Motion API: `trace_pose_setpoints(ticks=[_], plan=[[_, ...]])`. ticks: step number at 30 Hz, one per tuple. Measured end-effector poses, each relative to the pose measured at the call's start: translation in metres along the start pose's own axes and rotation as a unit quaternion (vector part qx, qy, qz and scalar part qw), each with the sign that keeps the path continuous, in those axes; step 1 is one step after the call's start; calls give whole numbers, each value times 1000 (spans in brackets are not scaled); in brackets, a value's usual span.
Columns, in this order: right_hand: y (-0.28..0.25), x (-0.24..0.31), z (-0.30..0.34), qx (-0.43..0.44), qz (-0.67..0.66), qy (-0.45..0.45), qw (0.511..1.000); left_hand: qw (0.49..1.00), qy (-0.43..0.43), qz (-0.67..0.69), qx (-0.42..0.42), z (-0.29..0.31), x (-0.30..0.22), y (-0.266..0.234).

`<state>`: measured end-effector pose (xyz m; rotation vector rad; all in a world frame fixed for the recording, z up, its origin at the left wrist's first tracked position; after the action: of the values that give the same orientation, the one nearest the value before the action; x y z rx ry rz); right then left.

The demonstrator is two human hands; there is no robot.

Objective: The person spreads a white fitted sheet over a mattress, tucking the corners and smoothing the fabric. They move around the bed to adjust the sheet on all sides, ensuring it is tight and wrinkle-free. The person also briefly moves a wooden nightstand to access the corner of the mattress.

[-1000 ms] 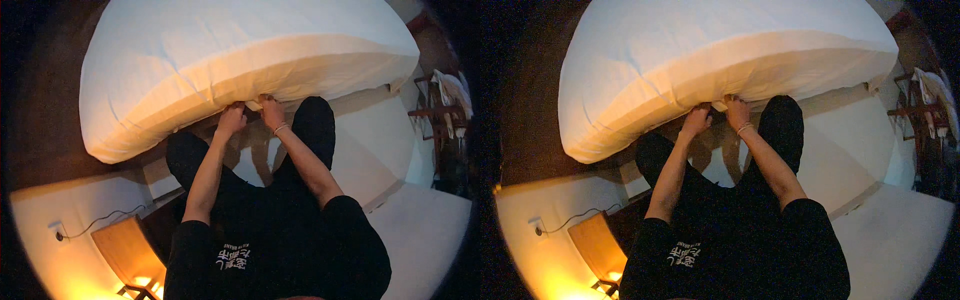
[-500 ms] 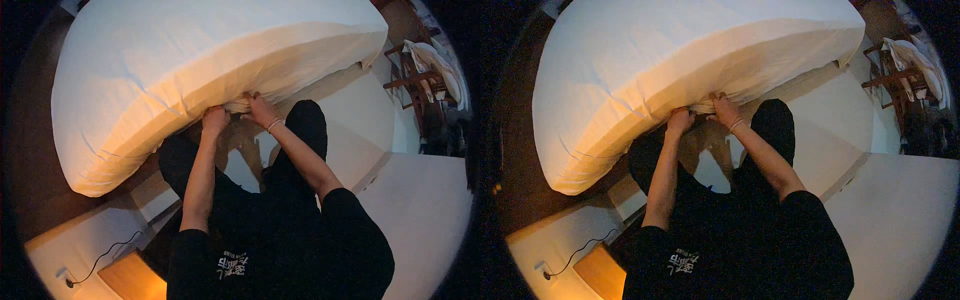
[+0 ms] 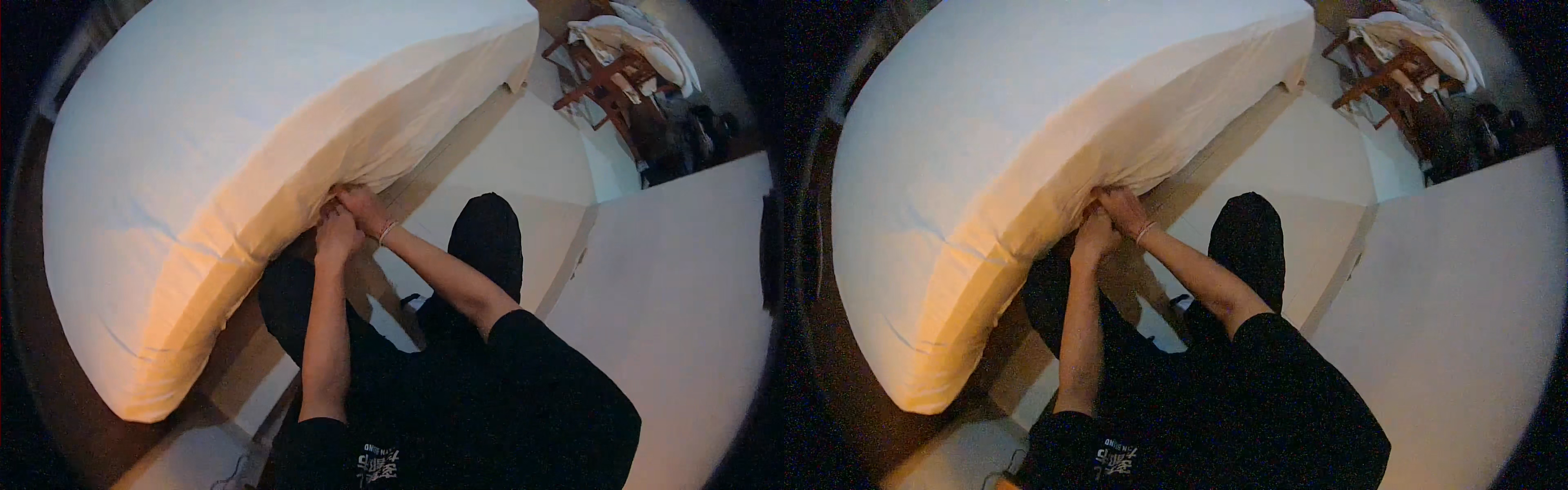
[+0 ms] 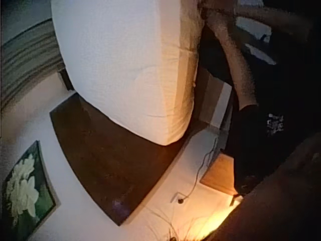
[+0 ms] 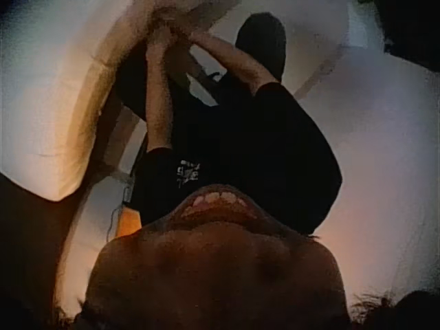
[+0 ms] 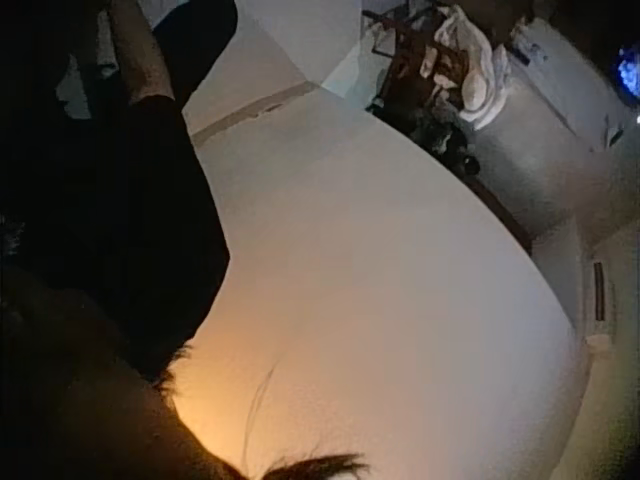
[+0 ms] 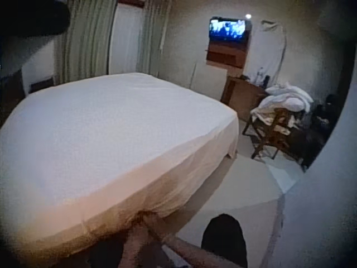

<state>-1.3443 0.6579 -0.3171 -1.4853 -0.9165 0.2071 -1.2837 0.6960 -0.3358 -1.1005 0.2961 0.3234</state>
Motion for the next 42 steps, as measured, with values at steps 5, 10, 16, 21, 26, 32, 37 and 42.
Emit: trace_pose_setpoints(ticks=[5,10,16,21,26,32,37,42], plan=[[-14,-12,10,-21,108,-28,994,991,-25,97,91,-21,-1,3],[7,-27,4,118,116,22,986,994,-27,94,59,-34,-9,3],[27,-45,-34,165,109,28,980,988,-73,124,53,-41,-6,-16],[44,-58,-35,73,73,-10,995,994,-80,73,-15,-11,-1,-24],[36,-36,-33,190,52,19,980,989,-130,73,-12,12,27,-34],[29,-53,-30,312,-7,-36,949,988,-126,89,-24,-8,34,-17],[5,-56,-7,175,63,-227,956,978,-112,112,-132,-17,70,25],[-23,-136,2,111,32,-177,977,970,-204,57,-115,-18,73,28]])
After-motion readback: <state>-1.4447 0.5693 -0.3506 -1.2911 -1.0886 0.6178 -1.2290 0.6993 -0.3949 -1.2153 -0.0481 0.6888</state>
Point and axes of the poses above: each hand's wrist, its own z-axis away from the middle knuckle, its own y-axis out of the palm, x = y × z, the point moved 7 cm from there along -z, towards the middle knuckle, and after that the axes turned 5 degrees about x, right-handed, at the moved point
